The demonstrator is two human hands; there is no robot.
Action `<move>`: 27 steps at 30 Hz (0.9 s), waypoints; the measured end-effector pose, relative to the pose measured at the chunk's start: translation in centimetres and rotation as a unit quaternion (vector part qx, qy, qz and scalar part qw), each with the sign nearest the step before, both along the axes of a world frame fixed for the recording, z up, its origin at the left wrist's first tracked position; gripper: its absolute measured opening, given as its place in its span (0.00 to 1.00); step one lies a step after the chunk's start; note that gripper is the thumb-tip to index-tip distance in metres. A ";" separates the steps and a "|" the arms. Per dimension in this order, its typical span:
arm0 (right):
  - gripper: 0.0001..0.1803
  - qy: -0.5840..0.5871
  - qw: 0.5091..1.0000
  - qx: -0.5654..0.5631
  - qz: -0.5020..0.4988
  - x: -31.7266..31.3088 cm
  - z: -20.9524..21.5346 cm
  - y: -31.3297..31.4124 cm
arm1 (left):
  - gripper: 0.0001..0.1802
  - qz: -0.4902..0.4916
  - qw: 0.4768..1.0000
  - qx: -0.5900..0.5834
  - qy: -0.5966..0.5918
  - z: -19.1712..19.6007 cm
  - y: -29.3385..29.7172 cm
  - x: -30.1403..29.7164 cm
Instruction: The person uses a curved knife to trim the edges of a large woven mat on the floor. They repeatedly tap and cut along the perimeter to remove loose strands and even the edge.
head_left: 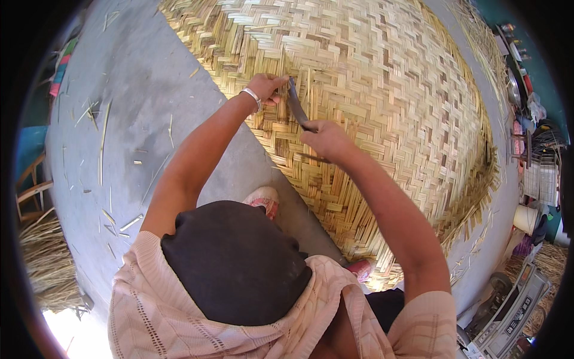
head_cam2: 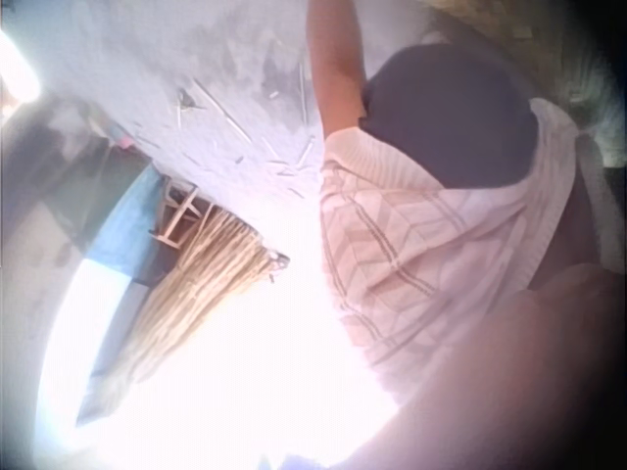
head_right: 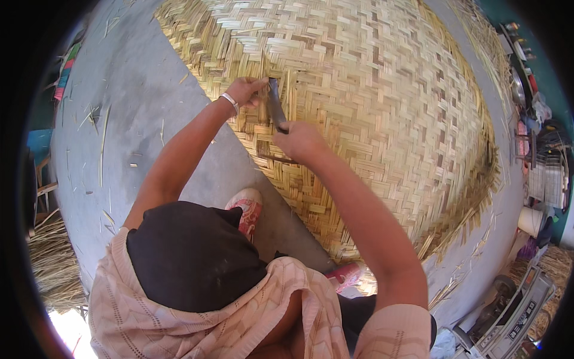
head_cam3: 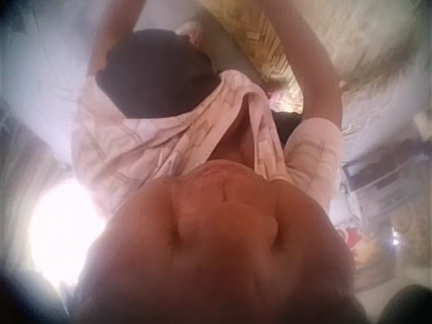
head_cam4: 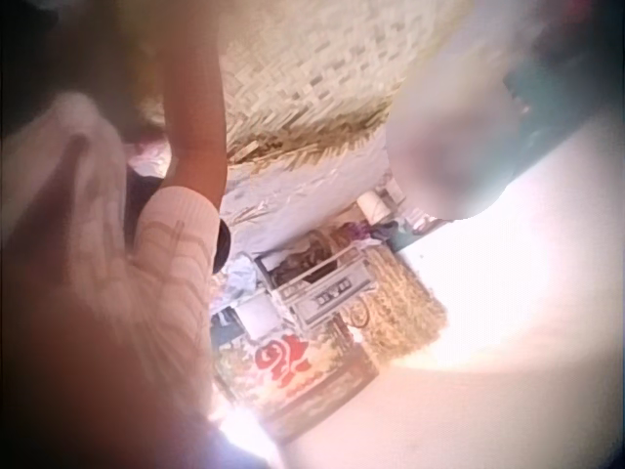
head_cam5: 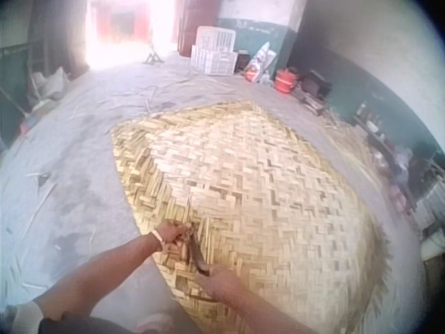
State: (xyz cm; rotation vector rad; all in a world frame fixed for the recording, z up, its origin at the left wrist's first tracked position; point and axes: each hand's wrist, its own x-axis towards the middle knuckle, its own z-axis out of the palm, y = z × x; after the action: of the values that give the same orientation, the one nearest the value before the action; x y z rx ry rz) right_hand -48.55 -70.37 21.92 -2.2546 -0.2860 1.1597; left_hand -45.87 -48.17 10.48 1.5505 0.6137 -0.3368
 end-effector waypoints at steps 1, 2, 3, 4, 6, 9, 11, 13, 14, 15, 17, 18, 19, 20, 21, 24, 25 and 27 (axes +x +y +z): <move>0.26 -0.056 0.998 -0.011 0.034 -0.9 -0.9 0.2 | 0.21 0.002 1.000 0.007 0.004 0.2 0.0 0.0; 0.26 -0.104 0.992 -0.036 0.062 -1.6 -1.8 0.4 | 0.21 0.005 1.000 -0.012 0.011 0.4 -0.1 0.0; 0.26 -0.139 0.988 -0.042 0.052 -2.5 -2.5 0.4 | 0.20 0.008 0.999 -0.035 0.012 0.5 -0.2 0.1; 0.25 -0.154 0.986 -0.040 0.050 -2.9 -3.1 0.4 | 0.19 0.021 0.998 -0.044 0.027 0.7 -0.2 0.2; 0.24 -0.187 0.981 -0.044 0.043 -3.3 -4.0 0.6 | 0.17 0.015 0.998 -0.034 0.042 0.9 -0.3 0.4; 0.24 -0.189 0.979 -0.058 0.038 -3.8 -4.4 0.9 | 0.13 0.002 0.994 -0.054 0.097 1.1 -0.3 0.6; 0.24 -0.184 0.980 -0.073 0.034 -3.9 -4.4 0.9 | 0.12 -0.004 0.987 -0.103 0.127 1.1 -0.4 0.4; 0.24 -0.180 0.980 -0.076 0.029 -4.0 -4.2 1.0 | 0.12 0.007 0.976 -0.156 0.154 1.0 -0.5 -0.2; 0.25 -0.177 0.981 -0.074 0.026 -4.0 -4.2 0.9 | 0.11 -0.006 0.971 -0.177 0.162 1.0 -0.6 -0.5; 0.25 -0.176 0.981 -0.074 0.025 -3.9 -4.1 0.8 | 0.11 -0.011 0.966 -0.188 0.176 0.9 -0.9 -0.8; 0.29 -0.158 0.984 -0.077 0.033 -3.7 -4.0 0.7 | 0.12 -0.012 0.954 -0.217 0.205 0.7 -1.0 -1.2; 0.31 -0.156 0.984 -0.080 0.035 -3.5 -4.0 0.6 | 0.12 -0.004 0.956 -0.195 0.219 0.6 -1.0 -1.2; 0.31 -0.152 0.984 -0.079 0.036 -3.5 -4.0 0.6 | 0.13 -0.003 0.957 -0.186 0.223 0.4 -1.0 -1.2; 0.31 -0.156 0.984 -0.077 0.035 -3.4 -4.0 0.5 | 0.13 -0.002 0.958 -0.178 0.227 0.2 -1.0 -1.0; 0.31 -0.155 0.984 -0.082 0.037 -3.4 -4.0 0.4 | 0.15 0.013 0.964 -0.137 0.230 0.0 -1.0 -0.4; 0.31 -0.149 0.984 -0.088 0.037 -3.3 -4.0 0.3 | 0.15 0.060 0.978 -0.064 0.191 -0.9 -1.5 1.7; 0.31 -0.152 0.984 -0.089 0.041 -3.3 -4.0 0.3 | 0.15 0.110 0.976 -0.060 0.180 -1.2 -1.9 2.2; 0.30 -0.159 0.982 -0.095 0.045 -3.2 -3.9 0.2 | 0.16 0.109 0.977 -0.040 0.177 -1.6 -2.0 2.5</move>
State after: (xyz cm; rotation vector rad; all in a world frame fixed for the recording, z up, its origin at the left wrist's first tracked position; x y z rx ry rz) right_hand -51.79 -70.14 18.02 -2.6208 -0.4217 0.8971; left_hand -43.34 -50.13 8.89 1.3395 1.0280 -0.4680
